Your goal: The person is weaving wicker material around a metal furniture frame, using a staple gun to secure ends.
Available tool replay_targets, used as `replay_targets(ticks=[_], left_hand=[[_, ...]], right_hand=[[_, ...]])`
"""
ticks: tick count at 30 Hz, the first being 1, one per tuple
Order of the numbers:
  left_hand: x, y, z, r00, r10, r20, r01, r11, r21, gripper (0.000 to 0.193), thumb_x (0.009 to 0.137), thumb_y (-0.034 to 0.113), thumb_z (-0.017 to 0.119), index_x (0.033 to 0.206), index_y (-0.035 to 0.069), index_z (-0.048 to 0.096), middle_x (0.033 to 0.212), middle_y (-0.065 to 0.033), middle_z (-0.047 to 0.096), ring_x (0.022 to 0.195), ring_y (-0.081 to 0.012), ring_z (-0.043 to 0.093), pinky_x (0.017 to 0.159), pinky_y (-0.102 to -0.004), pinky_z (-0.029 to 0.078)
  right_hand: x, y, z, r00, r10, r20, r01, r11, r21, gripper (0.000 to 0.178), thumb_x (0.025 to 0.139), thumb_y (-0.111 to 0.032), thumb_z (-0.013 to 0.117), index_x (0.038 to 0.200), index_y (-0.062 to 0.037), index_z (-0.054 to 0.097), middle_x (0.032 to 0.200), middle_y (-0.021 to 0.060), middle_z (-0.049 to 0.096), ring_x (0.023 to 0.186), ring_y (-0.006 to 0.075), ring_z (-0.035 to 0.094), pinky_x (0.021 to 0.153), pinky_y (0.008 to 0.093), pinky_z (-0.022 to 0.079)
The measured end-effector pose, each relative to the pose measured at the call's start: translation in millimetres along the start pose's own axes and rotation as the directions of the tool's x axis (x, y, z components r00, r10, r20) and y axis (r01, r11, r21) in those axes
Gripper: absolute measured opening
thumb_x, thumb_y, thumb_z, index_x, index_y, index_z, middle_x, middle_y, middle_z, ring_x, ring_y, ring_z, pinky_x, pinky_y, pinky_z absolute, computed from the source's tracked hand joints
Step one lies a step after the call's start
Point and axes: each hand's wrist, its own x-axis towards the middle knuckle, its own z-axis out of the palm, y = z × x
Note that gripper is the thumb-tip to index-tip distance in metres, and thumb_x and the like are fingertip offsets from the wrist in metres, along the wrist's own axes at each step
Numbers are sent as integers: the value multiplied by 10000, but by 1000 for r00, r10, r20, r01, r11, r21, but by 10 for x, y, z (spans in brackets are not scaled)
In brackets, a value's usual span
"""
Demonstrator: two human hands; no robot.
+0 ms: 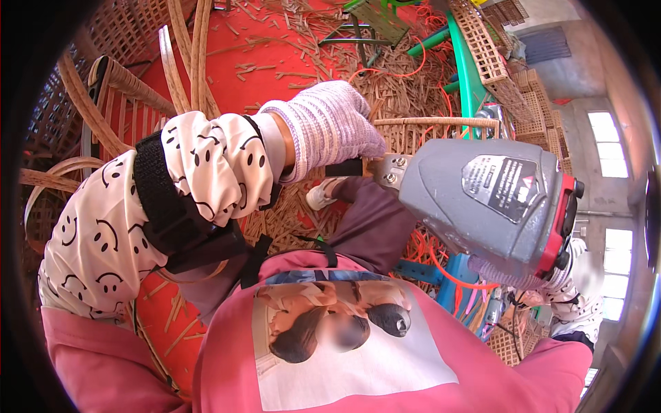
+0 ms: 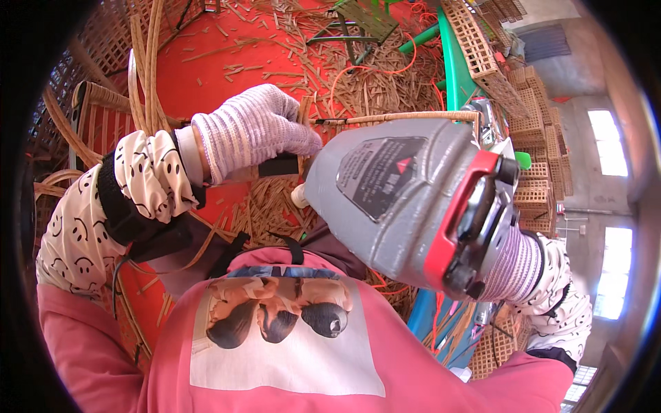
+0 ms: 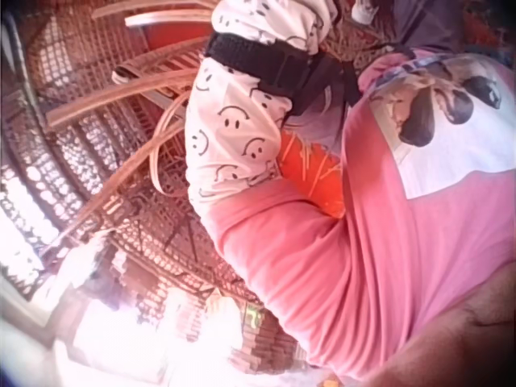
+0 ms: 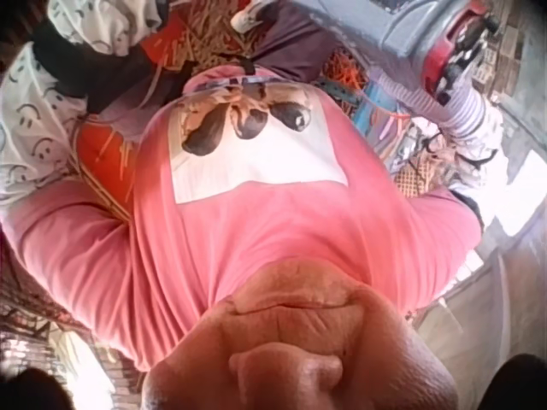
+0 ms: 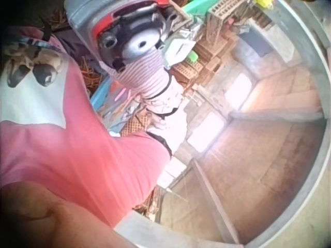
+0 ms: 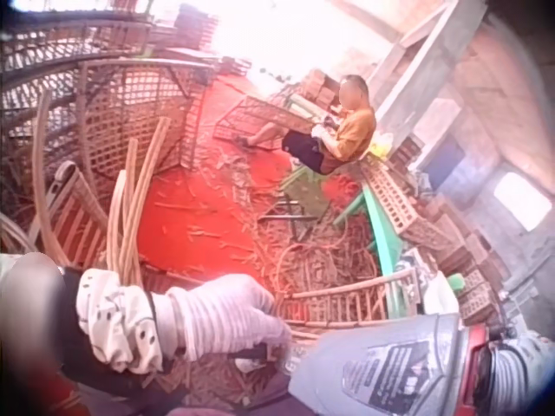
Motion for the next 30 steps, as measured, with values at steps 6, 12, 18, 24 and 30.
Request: replay_targets(ticks=[6, 12, 18, 24, 30], left_hand=[[12, 20, -58, 999, 49, -23, -46, 993, 111, 266, 727, 287, 728, 753, 27, 682, 628, -44, 609, 580, -103, 556, 566, -296, 462], [112, -77, -155, 934, 348, 75, -356, 906, 229, 250, 790, 270, 686, 770, 21, 670, 618, -36, 589, 577, -102, 540, 576, -284, 457], [85, 17, -295, 929, 364, 69, -366, 874, 320, 223, 835, 226, 593, 910, 24, 653, 701, -89, 603, 663, -153, 589, 627, -304, 466], [-41, 187, -228, 976, 207, 60, -215, 955, 203, 367, 673, 93, 713, 1008, -6, 602, 832, -56, 636, 742, -122, 595, 705, -277, 477], [-26, 231, -204, 921, 375, 105, -381, 812, 442, 535, 624, 14, 674, 1146, 3, 556, 997, -156, 633, 877, -279, 629, 774, -324, 488]], right_hand=[[48, 17, 25, 998, -39, -51, 35, 997, -75, 452, 688, -266, 746, 1072, -79, 599, 1007, 90, 634, 935, 275, 596, 818, 398, 473], [-288, 91, 415, 854, 500, -143, -262, 651, 712, 324, 703, -111, 732, 984, -46, 585, 782, 54, 623, 700, 158, 602, 675, 306, 502], [-961, 653, 669, 478, 836, -269, 166, 215, 962, 216, 821, -204, 607, 873, 2, 568, 627, 77, 540, 552, 174, 567, 574, 305, 500], [-1639, 2170, 1386, 349, 884, -310, -202, 394, 896, 267, 712, -85, 657, 917, -16, 500, 623, 58, 528, 516, 155, 554, 482, 310, 469], [-1519, 3656, 1907, -12, 994, -107, -785, 57, 618, 595, 554, -278, 766, 996, 82, 596, 893, 212, 653, 875, 309, 637, 761, 380, 500]])
